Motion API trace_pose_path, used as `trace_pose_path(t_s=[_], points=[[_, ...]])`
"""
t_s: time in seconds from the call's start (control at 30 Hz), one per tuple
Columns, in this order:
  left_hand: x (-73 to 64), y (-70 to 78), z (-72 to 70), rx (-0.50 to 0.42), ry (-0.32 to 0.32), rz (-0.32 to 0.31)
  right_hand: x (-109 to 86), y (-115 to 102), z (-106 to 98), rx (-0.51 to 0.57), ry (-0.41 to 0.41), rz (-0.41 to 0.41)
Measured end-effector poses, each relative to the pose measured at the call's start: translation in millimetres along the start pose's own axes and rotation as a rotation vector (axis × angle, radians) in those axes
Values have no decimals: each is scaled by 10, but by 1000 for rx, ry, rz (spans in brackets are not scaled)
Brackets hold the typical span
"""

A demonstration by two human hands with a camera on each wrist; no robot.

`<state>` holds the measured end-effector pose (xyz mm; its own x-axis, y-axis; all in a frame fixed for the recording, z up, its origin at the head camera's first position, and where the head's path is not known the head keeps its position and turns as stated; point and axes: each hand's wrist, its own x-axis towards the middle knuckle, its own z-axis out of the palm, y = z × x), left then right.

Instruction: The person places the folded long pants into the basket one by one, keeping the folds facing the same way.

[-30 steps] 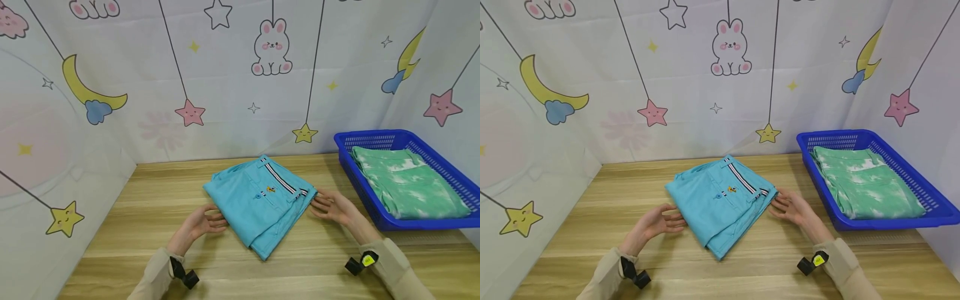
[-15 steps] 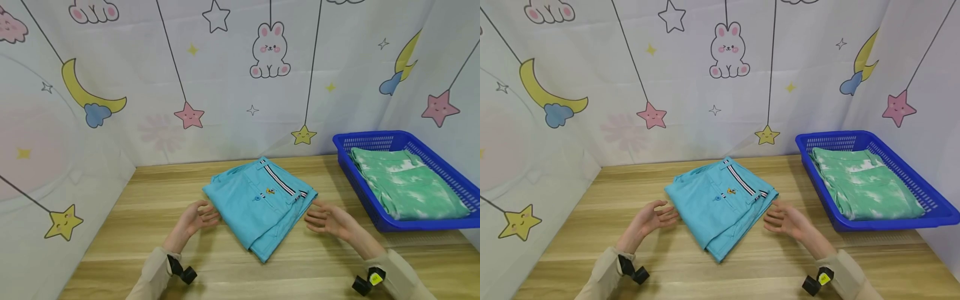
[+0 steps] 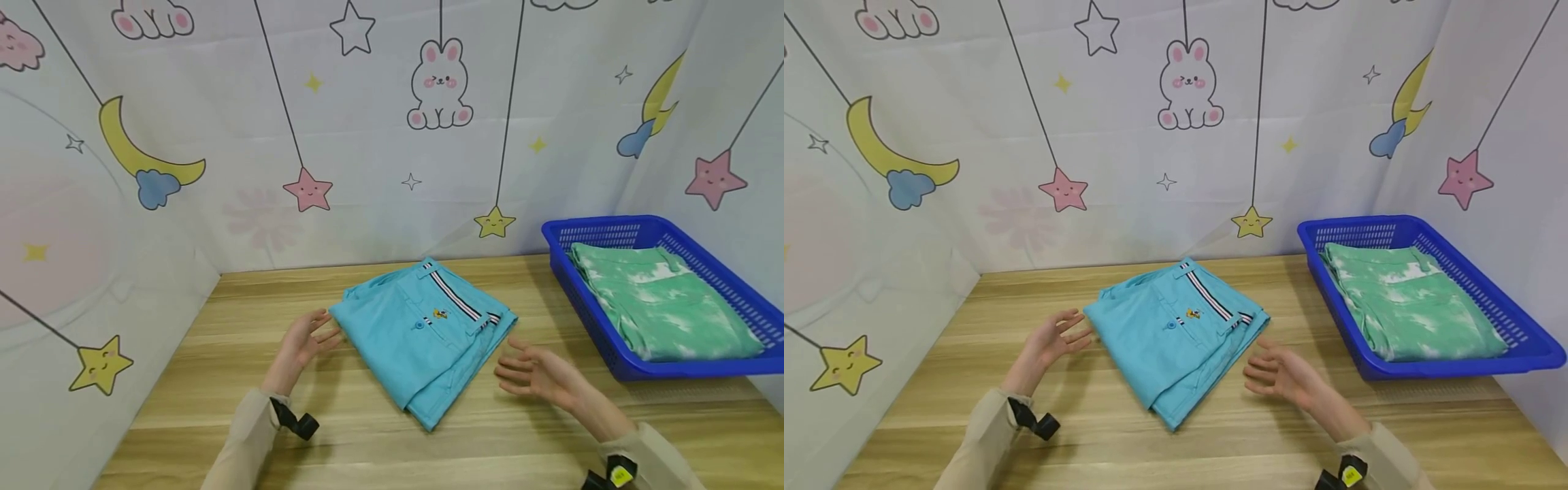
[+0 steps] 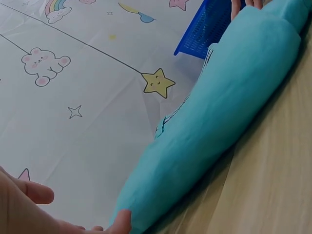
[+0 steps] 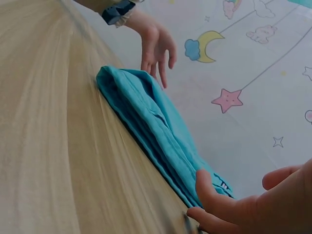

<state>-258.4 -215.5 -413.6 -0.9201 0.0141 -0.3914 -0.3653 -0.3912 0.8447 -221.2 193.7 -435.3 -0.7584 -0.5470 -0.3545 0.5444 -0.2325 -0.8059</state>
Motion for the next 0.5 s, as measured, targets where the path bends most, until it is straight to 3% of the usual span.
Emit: trace_pose_path(t_s=[0.27, 0.5], points=[[138, 27, -62, 103, 55, 62, -23, 80, 76, 21, 8, 6], [256, 1, -101, 257, 77, 135, -26, 196, 172, 7, 14, 12]])
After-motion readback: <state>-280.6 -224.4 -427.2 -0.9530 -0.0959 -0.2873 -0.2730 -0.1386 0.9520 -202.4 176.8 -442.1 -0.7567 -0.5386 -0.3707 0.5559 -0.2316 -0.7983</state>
